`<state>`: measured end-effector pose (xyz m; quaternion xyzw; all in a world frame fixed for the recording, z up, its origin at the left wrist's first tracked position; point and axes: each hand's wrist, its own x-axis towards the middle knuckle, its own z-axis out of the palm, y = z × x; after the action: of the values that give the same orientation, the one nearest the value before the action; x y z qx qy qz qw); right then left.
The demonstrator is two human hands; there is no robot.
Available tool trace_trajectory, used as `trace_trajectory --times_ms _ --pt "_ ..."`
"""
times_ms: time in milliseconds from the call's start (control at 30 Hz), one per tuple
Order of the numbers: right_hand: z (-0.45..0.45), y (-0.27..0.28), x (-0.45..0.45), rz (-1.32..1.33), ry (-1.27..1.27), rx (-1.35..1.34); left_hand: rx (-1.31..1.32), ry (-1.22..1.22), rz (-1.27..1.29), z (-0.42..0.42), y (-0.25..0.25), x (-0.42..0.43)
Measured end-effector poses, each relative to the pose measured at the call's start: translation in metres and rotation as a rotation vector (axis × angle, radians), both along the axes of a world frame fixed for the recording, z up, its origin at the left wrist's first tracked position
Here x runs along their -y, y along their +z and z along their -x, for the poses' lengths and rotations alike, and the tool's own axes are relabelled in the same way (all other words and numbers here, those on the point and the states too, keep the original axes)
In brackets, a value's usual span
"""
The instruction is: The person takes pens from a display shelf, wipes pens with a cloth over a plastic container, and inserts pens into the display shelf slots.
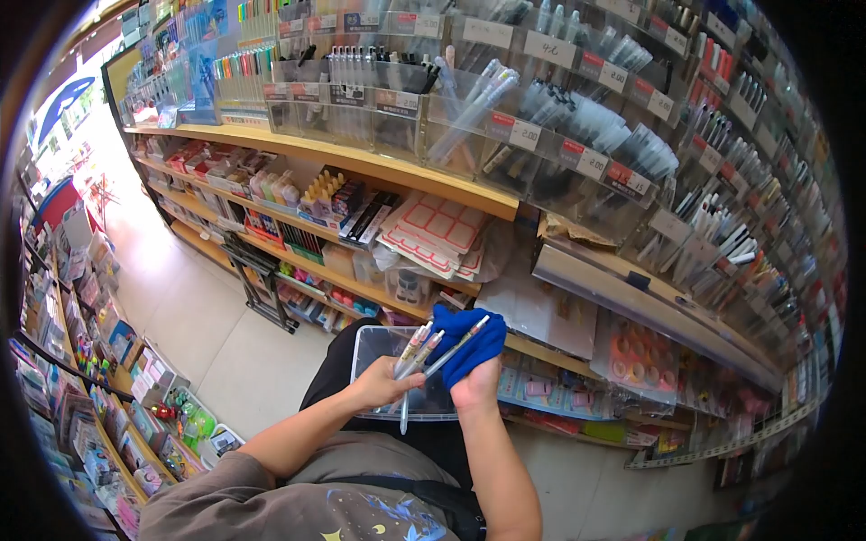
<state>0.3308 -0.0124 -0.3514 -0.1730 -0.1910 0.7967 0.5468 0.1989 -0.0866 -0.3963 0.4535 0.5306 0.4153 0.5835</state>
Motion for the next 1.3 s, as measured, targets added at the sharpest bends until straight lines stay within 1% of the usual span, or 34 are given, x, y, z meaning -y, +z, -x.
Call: trace_trajectory --times_ms 33,67,167,200,233,300,333,367,400,433,467,500,567,600,633,667,700,767,800,900,1000,1100,1200,1233,1300 --pt "-0.001 0.003 0.0 -0.01 0.0 -0.005 0.005 0.005 0.0 -0.002 0.001 0.001" --pt "-0.001 0.005 0.0 -0.099 -0.023 0.045 -0.035 0.029 -0.041 -0.004 0.004 0.002" --pt "0.007 -0.006 -0.003 -0.322 -0.184 0.294 -0.118 0.156 -0.198 -0.011 -0.001 0.002" --pt "0.011 -0.008 0.0 -0.287 -0.22 0.3 -0.091 0.204 -0.189 -0.012 -0.003 0.002" --pt "0.013 -0.008 0.007 -0.26 -0.206 0.406 -0.063 0.243 -0.203 -0.012 -0.001 0.0" --pt "0.018 -0.035 0.013 -0.235 -0.161 0.553 -0.005 0.321 -0.224 -0.01 0.002 -0.002" --pt "0.025 -0.04 0.024 -0.235 -0.179 0.602 -0.037 0.355 -0.26 -0.009 0.005 -0.003" --pt "0.03 -0.044 0.031 -0.235 -0.196 0.649 -0.066 0.345 -0.232 -0.007 0.001 -0.003" --pt "0.026 -0.044 0.032 -0.212 -0.109 0.645 -0.096 0.335 -0.204 -0.004 -0.002 -0.001" --pt "0.024 -0.042 0.031 -0.221 -0.085 0.611 -0.126 0.327 -0.175 -0.002 -0.002 -0.001" --pt "0.023 -0.039 0.033 -0.228 -0.062 0.575 -0.14 0.341 -0.202 -0.001 0.001 0.001" --pt "0.021 -0.038 0.034 -0.231 -0.04 0.54 -0.104 0.362 -0.167 0.005 0.008 0.0" --pt "0.016 -0.047 0.032 -0.245 -0.012 0.559 -0.025 0.402 -0.094 0.017 0.019 -0.004" --pt "0.017 -0.041 0.035 -0.264 -0.004 0.569 0.109 0.429 -0.141 0.02 0.026 -0.007" --pt "0.017 -0.037 0.037 -0.285 0.007 0.578 0.182 0.405 -0.159 0.024 0.031 -0.01" --pt "0.016 -0.053 0.035 -0.333 0.035 0.603 0.221 0.394 -0.154 0.025 0.033 -0.013" --pt "0.018 -0.053 0.037 -0.325 0.065 0.644 0.259 0.382 -0.15 0.025 0.033 -0.015" --pt "0.023 -0.048 0.044 -0.308 0.122 0.726 0.273 0.365 -0.168 0.021 0.027 -0.019" --pt "0.021 -0.045 0.045 -0.294 0.145 0.729 0.262 0.376 -0.176 0.019 0.028 -0.019" --pt "0.014 -0.049 0.038 -0.357 0.301 0.731 0.314 0.32 -0.199 0.016 0.026 -0.015" --pt "0.014 -0.054 0.04 -0.375 0.298 0.862 0.299 0.28 -0.173 0.018 0.025 -0.014" --pt "0.017 -0.067 0.04 -0.571 0.233 0.984 0.343 0.278 -0.152 0.022 0.028 -0.015" --pt "0.013 -0.076 0.038 -0.719 0.319 1.188 0.453 0.431 -0.183 0.028 0.025 -0.021" --pt "0.013 -0.076 0.041 -0.69 0.332 1.154 0.467 0.497 -0.175 0.035 0.026 -0.024" --pt "0.015 -0.073 0.047 -0.636 0.357 1.085 0.481 0.604 -0.297 0.047 0.026 -0.03"
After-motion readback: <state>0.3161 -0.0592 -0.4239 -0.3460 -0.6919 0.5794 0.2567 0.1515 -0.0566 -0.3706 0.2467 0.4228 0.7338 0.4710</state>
